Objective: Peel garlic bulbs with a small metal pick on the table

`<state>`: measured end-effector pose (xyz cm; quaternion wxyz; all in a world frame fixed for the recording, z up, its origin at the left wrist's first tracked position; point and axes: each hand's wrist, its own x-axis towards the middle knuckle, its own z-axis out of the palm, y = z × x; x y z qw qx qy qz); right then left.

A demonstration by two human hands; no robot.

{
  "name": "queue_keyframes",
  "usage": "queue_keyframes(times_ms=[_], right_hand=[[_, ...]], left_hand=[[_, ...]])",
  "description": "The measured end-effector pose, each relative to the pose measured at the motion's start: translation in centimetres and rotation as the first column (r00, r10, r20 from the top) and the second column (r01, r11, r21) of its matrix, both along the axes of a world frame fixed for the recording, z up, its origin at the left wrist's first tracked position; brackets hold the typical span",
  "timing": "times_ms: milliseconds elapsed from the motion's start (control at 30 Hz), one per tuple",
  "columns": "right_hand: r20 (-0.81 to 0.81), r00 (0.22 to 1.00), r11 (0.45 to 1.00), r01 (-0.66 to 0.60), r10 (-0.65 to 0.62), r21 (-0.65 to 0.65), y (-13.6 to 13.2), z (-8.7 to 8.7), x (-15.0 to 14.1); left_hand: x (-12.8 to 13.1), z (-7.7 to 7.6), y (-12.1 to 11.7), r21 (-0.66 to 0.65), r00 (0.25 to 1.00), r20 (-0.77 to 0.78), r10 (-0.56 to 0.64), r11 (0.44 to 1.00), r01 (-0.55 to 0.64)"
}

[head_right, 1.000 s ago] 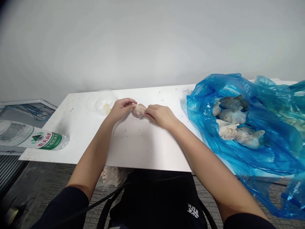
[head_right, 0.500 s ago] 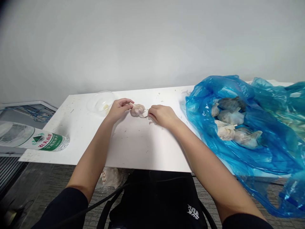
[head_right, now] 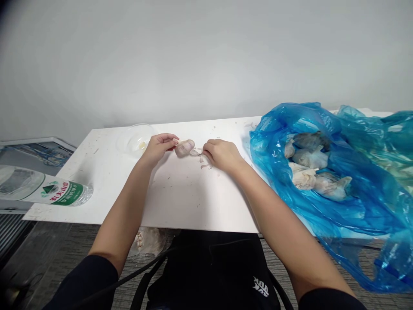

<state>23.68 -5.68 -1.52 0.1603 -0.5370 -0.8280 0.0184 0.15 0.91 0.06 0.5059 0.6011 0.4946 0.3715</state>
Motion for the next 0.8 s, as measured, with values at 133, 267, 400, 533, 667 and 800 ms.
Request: queue_keyframes(times_ms=[133, 267, 400, 533, 667, 800], right_hand=[[0.019, 0.999, 0.999, 0.045, -0.045, -0.001, -0.1, 0.3, 0.0], [0.061, 0.995, 0.997, 0.078, -0.078, -0.004, -0.1, 0.6, -0.2], [0.117, 0.986, 0.993, 0.116, -0.116, 0.006, -0.1, 0.5, -0.1], [0.127, 0.982, 0.99, 0.14, -0.143, 0.026, 0.2, 0.0, 0.4], [-0.01, 0.989, 0.984, 0.145, -0.144, 0.108, 0.4, -0.4, 0.7], [-0.149, 0.984, 0.952, 0.136, -0.098, 0.273, 0.0, -0.3, 0.4]], left_hand=[[0.1, 0.1, -0.1, -0.014, 1.0, 0.019, 0.014, 1.0, -0.014], [0.3, 0.1, -0.2, -0.031, 0.999, 0.042, 0.018, 0.999, -0.017], [0.1, 0.0, 0.0, -0.036, 0.998, 0.063, 0.021, 0.999, -0.019], [-0.5, -0.4, 0.6, -0.024, 0.996, 0.074, 0.041, 0.999, -0.04], [-0.8, -0.7, 1.0, -0.007, 0.996, 0.072, 0.06, 0.998, -0.06], [-0.5, -0.5, 0.7, -0.024, 0.996, 0.071, 0.063, 0.998, -0.061]])
